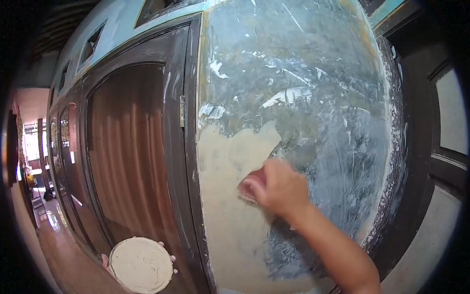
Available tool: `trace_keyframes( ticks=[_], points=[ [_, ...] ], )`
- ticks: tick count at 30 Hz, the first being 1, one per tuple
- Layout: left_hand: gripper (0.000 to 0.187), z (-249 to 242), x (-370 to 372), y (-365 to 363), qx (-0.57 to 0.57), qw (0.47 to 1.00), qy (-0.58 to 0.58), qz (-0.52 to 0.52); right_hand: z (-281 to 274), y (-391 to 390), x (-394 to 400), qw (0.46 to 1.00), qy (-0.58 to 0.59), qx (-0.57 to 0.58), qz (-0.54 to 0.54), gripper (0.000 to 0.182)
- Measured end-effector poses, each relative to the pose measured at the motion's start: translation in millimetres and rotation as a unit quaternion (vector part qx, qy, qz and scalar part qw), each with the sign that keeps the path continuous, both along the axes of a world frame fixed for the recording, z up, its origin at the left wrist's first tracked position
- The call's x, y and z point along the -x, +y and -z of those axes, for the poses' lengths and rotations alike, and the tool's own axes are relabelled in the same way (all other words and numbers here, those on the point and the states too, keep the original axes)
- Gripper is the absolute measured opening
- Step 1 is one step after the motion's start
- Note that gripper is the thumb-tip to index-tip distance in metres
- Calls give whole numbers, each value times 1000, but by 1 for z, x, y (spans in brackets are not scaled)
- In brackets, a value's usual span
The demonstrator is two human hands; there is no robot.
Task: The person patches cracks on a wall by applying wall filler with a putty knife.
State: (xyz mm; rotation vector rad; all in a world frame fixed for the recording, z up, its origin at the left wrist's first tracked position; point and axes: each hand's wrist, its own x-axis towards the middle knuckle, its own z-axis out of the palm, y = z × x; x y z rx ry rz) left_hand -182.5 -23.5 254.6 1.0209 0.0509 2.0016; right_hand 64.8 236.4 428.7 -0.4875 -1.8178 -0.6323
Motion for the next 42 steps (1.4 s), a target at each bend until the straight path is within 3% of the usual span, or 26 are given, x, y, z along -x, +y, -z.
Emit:
trace_keyframes(
  ticks=[1, 3, 5, 7, 10, 12, 13, 14, 15, 17, 19, 21, 24, 26, 27, 28, 29, 31, 33, 35, 36, 37, 39, 40, 41, 42],
  points=[
    [120, -2, -2, 0, 5, 1000, 3, 4, 14, 2, 8, 998, -63, -3, 17, 42],
    [120, -4, -11, 0, 11, 999, -36, 16, 8, 9, 7, 997, -66, -7, 42, 45],
    [119, -3, -14, 0, -1, 998, -51, 42, -36, 23, -12, 992, 86, -7, 94, 48],
    [119, 1, -14, 0, -4, 998, -57, 37, -82, 27, -45, 965, 243, 57, 74, 50],
    [118, 3, -14, 0, -18, 998, -55, 38, -87, 31, -62, 963, 261, 53, 30, 48],
    [118, 6, -14, 0, -24, 998, -38, 36, -47, 12, -42, 987, 137, 81, 30, 49],
    [118, 7, -15, -1, -23, 998, -41, 37, -22, 14, -33, 997, 66, 37, -5, 50],
    [114, 7, -18, -1, -14, 1000, -10, 26, 1, 5, -22, 997, -19, 66, 41, 49],
    [110, 6, -21, -1, -5, 1000, 20, 15, 20, 16, -14, 998, -64, 10, 4, 48],
    [104, 1, -26, -2, 15, 997, 81, -11, 15, 23, -12, 996, -74, 25, 50, 49],
    [98, -8, -29, -1, 32, 988, 148, -38, -32, 25, -31, 993, 91, 26, 78, 48],
    [97, -7, -43, 0, 38, 989, 124, -69, -75, 35, -63, 974, 217, 49, 45, 47],
    [101, -2, -49, 9, -5, 981, 110, -159, -81, 36, -82, 963, 265, 53, 10, 48],
    [101, 3, -54, 17, -11, 988, 69, -139, -44, 21, -58, 980, 154, 116, -56, 48],
    [102, 6, -57, 18, -18, 992, 33, -118, -17, 14, -45, 995, 61, 66, -32, 48],
    [100, -5, -75, 16, -7, 987, -157, -32, 11, 10, -33, 999, -31, 16, -6, 47],
    [100, -3, -77, 16, -3, 987, -159, -33, 36, 16, -22, 994, -106, -20, 6, 47],
    [101, -1, -73, 23, -3, 984, 73, -161, 32, 21, -22, 989, -139, -17, 43, 49],
    [101, 1, -75, 22, -14, 989, 54, -137, -22, 33, -46, 994, -4, 56, 91, 51],
    [101, 8, -75, 18, -37, 995, 8, -95, -79, 40, -83, 973, 191, 116, 58, 52],
    [99, 15, -63, 17, -35, 992, -121, 23, -91, 50, -99, 966, 237, 92, 37, 52],
    [99, 14, -62, 13, -32, 991, -126, 21, -97, 52, -107, 957, 283, 68, 15, 52],
    [99, 9, -62, 7, -32, 991, 116, -65, -72, 34, -89, 974, 204, 101, 0, 52],
    [110, 12, -77, 12, -54, 996, 1, -78, -52, 19, -76, 983, 130, 129, -16, 51],
    [110, 14, -80, 13, -50, 996, -1, -79, -19, 22, -58, 992, 55, 102, -45, 49],
    [109, 13, -82, 13, -53, 996, -18, -76, 20, 19, -41, 996, -74, -38, 14, 47]
  ],
)
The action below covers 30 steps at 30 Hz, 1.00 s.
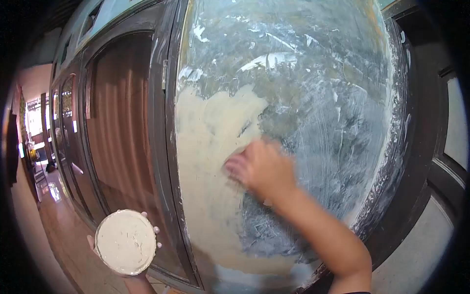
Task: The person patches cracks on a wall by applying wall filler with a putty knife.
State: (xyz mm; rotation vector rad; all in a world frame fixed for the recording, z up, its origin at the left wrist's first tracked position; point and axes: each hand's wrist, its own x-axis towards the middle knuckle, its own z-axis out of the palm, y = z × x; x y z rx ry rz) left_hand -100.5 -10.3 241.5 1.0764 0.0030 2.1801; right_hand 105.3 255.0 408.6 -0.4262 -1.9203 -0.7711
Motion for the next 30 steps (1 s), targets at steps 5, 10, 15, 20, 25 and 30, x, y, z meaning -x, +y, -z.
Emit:
trace_keyframes(
  ticks=[5, 10, 15, 20, 25, 30],
  points=[
    [98, -4, -1, -4, 1, 999, 33, -10, 3, 10, 14, 998, -56, 33, 23, 45],
    [109, -3, -1, -29, 46, 997, -17, -63, -120, 31, -57, 936, 337, 100, -6, 59],
    [104, 3, 4, -30, 13, 998, -40, -35, -27, -5, 1, 991, 71, 76, -82, 50],
    [100, -2, -5, -28, -12, 998, -51, -28, 24, -11, 30, 988, -151, 41, 12, 48],
    [101, 2, 3, -34, 9, 997, 3, -72, -120, 33, -40, 953, 282, 108, 25, 57],
    [107, 2, -1, -33, 8, 995, -89, -45, -76, 10, -21, 969, 198, 132, -63, 52]
  ],
)
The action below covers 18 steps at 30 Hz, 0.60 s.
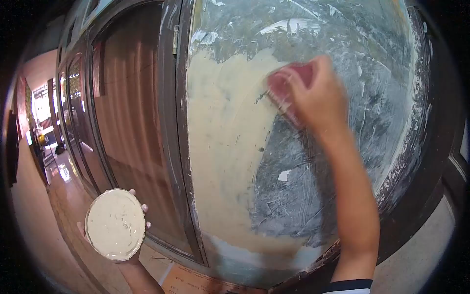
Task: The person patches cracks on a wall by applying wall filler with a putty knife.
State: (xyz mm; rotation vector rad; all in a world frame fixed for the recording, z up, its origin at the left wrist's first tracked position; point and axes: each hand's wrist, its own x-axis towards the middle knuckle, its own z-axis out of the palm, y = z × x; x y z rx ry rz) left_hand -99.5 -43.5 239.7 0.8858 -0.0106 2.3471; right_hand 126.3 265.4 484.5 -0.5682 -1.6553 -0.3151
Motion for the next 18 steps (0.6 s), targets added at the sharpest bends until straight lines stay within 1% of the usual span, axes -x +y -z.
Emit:
trace_keyframes(
  ticks=[1, 2, 3, 4, 5, 6, 7, 9, 10, 11, 12, 13, 14, 15, 16, 17, 18],
  points=[
    [107, 1, 2, 2, -1, 1000, 24, -2, 30, -15, 14, 996, -90, 24, -17, 50],
    [107, 2, 5, 5, -6, 997, 71, -7, 60, -14, 26, 981, -185, -58, -6, 47],
    [107, -2, 2, 7, -9, 997, 72, -7, 83, -18, 35, 960, -261, -95, -14, 47],
    [107, -8, -5, 9, -15, 1000, 25, 9, 99, -17, 43, 945, -292, -148, -7, 47],
    [107, -11, -9, 10, -21, 999, -22, 25, 94, -11, 42, 944, -293, -151, -7, 47],
    [107, -7, -2, 11, -13, 999, 34, 2, 79, -7, 41, 955, -268, -123, 26, 47],
    [107, -6, 2, 10, -17, 999, 36, 1, 60, -3, 39, 964, -241, -93, 58, 47],
    [107, -4, 7, 8, 5, 995, 96, -38, -12, -5, 13, 991, -61, -51, 111, 48],
    [108, -5, 3, 3, 4, 998, 57, -41, -44, 3, -6, 997, 33, 16, 75, 51],
    [108, -4, 0, 1, 3, 998, 56, -41, -69, 30, -29, 987, 117, -38, 101, 57],
    [108, -3, -3, -2, -13, 999, 10, -34, -68, 32, -32, 987, 115, -39, 101, 57],
    [107, -2, -5, -4, -29, 999, -35, -26, -66, 32, -33, 991, 101, -35, 77, 58],
    [107, 2, -2, -5, -27, 998, -41, -26, -63, 30, -34, 994, 87, -31, 54, 59],
    [107, 1, -3, -5, -29, 998, -43, -27, -42, 5, -16, 997, 32, 17, 66, 57],
    [106, -1, -5, -5, -30, 997, -61, -26, -12, -7, 1, 998, -40, 42, 10, 55],
    [106, -2, -7, -6, -30, 996, -79, -25, 24, -15, 16, 990, -142, -23, 1, 51],
    [104, 5, 1, -5, -22, 999, -16, -41, 59, -13, 28, 971, -226, -80, 3, 48]
  ],
)
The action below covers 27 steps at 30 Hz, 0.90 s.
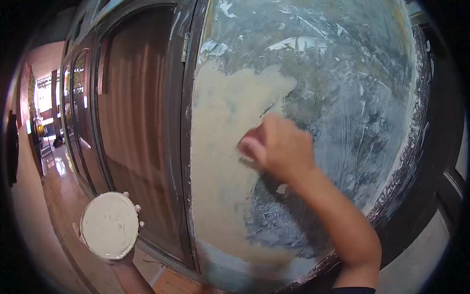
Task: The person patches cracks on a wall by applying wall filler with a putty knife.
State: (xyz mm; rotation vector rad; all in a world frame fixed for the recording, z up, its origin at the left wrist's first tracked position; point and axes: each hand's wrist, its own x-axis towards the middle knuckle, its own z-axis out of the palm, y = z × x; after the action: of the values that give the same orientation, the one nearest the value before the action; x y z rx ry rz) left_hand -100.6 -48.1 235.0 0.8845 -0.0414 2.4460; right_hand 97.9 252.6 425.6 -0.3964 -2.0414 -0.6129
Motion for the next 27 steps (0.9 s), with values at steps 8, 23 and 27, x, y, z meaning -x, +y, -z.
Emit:
trace_keyframes(
  ticks=[8, 23, 27],
  points=[
    [105, -3, 1, -5, 20, 998, 60, -20, -92, 11, -18, 965, 230, 86, 94, 55],
    [105, -9, -5, -4, 19, 996, 85, -9, -63, 15, 10, 988, 138, 10, 61, 52],
    [98, -13, -16, -15, 7, 999, -50, 3, -128, 31, -50, 936, 339, 67, 73, 61]
  ],
)
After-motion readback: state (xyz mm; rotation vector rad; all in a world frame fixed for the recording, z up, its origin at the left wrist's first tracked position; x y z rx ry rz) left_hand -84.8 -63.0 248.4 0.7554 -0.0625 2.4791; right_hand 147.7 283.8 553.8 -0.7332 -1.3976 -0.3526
